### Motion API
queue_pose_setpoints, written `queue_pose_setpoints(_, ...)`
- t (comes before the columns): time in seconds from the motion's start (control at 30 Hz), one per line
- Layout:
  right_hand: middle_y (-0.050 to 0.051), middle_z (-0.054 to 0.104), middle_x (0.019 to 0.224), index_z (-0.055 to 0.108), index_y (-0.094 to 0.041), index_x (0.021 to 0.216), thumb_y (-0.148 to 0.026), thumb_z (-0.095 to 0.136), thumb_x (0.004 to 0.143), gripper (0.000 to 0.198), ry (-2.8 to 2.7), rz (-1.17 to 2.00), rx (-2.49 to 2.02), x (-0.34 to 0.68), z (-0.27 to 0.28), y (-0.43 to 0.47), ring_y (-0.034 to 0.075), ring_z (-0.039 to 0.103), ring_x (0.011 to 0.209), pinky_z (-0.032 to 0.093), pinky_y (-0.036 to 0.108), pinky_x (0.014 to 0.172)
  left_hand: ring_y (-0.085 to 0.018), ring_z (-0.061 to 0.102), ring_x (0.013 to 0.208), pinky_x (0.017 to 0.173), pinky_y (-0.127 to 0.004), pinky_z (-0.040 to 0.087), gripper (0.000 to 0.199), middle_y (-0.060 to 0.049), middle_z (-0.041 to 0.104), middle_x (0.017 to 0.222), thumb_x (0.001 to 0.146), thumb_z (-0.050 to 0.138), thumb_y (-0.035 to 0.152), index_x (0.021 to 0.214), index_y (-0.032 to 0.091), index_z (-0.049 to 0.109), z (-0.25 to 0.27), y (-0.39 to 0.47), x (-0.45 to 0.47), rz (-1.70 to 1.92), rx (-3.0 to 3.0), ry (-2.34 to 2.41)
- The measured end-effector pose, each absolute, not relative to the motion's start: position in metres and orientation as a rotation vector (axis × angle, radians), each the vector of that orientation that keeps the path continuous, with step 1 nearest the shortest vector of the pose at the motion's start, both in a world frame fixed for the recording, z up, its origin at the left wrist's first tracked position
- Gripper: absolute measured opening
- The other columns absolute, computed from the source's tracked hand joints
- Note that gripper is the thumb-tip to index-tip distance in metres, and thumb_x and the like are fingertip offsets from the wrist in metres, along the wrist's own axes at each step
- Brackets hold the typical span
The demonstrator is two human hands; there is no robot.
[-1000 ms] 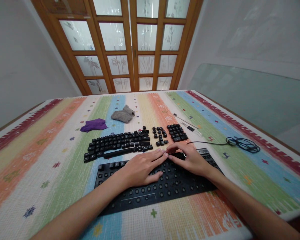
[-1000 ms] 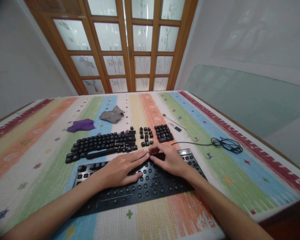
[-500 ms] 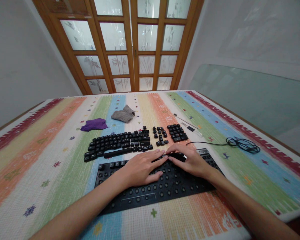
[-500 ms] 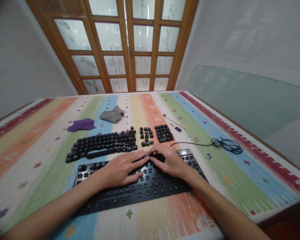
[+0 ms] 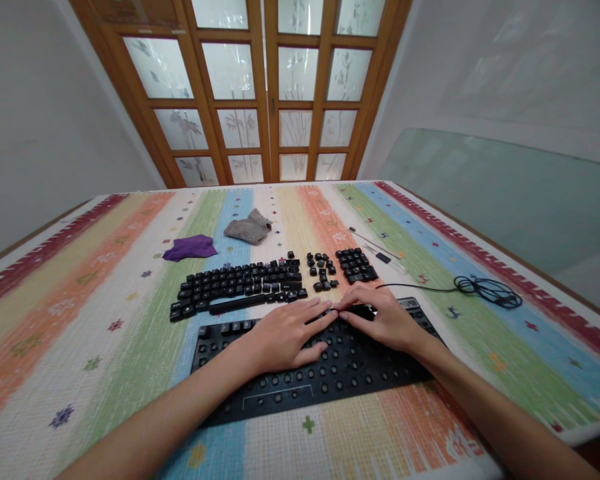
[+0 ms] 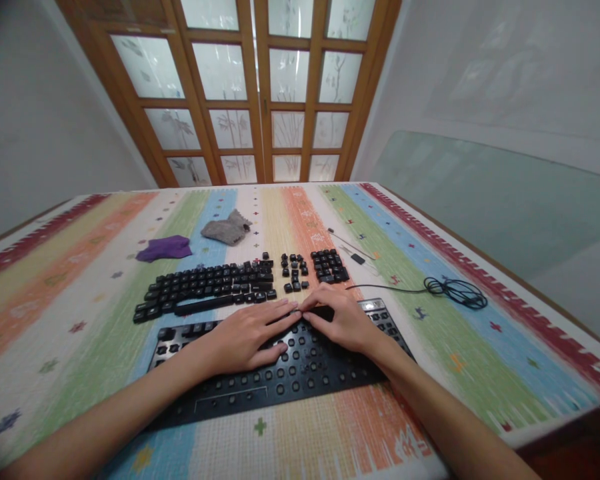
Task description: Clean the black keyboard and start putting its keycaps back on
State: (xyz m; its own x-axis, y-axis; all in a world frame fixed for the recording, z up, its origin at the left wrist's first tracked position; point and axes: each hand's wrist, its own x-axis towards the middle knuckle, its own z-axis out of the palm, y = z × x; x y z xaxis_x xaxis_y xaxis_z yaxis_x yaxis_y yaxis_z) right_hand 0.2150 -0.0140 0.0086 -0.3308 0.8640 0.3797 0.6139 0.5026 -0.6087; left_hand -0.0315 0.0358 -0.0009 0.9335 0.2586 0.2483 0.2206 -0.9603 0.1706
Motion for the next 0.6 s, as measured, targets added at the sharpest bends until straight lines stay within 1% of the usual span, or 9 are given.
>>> queue_pose_setpoints(0.2,0.004,0.070,0.088,0.070,-0.021,0.092,-0.019,0.065,0.088,0.007,-2.051,0.496,-1.230,0.2141,0.0094,-0.0135,0.019,0.066,0.085,0.054,0.035,0.078,-0.029,0.047,0.137,0.115,-0.044,0.040,0.054,-0.017,0.047,0.150,0.099,0.047,0.039,0.145,0.011,0.043,0.0005,0.0349,-0.0306,0.396,2.976,0.367)
queue_pose_setpoints(0.4,0.005,0.070,0.088,0.070,-0.020,0.091,-0.020,0.065,0.088,0.006,-2.046,0.567,-1.233,0.2154,0.0110,-0.0126,0.017,0.067,0.083,0.056,0.031,0.076,-0.029,0.048,0.137,0.114,-0.044,0.041,0.053,-0.017,0.048,0.149,0.099,0.046,0.039,0.145,0.012,0.043,-0.0008,0.0349,-0.0300,0.403,2.976,0.366)
queue_pose_setpoints(0.6,0.004,0.071,0.086,0.071,-0.020,0.089,-0.020,0.065,0.088,0.006,-2.048,0.571,-1.244,0.2154,0.0131,-0.0117,0.017,0.067,0.082,0.056,0.031,0.075,-0.029,0.049,0.136,0.114,-0.044,0.041,0.053,-0.017,0.049,0.149,0.098,0.048,0.039,0.144,0.012,0.044,-0.0021,0.0350,-0.0299,0.405,2.968,0.363)
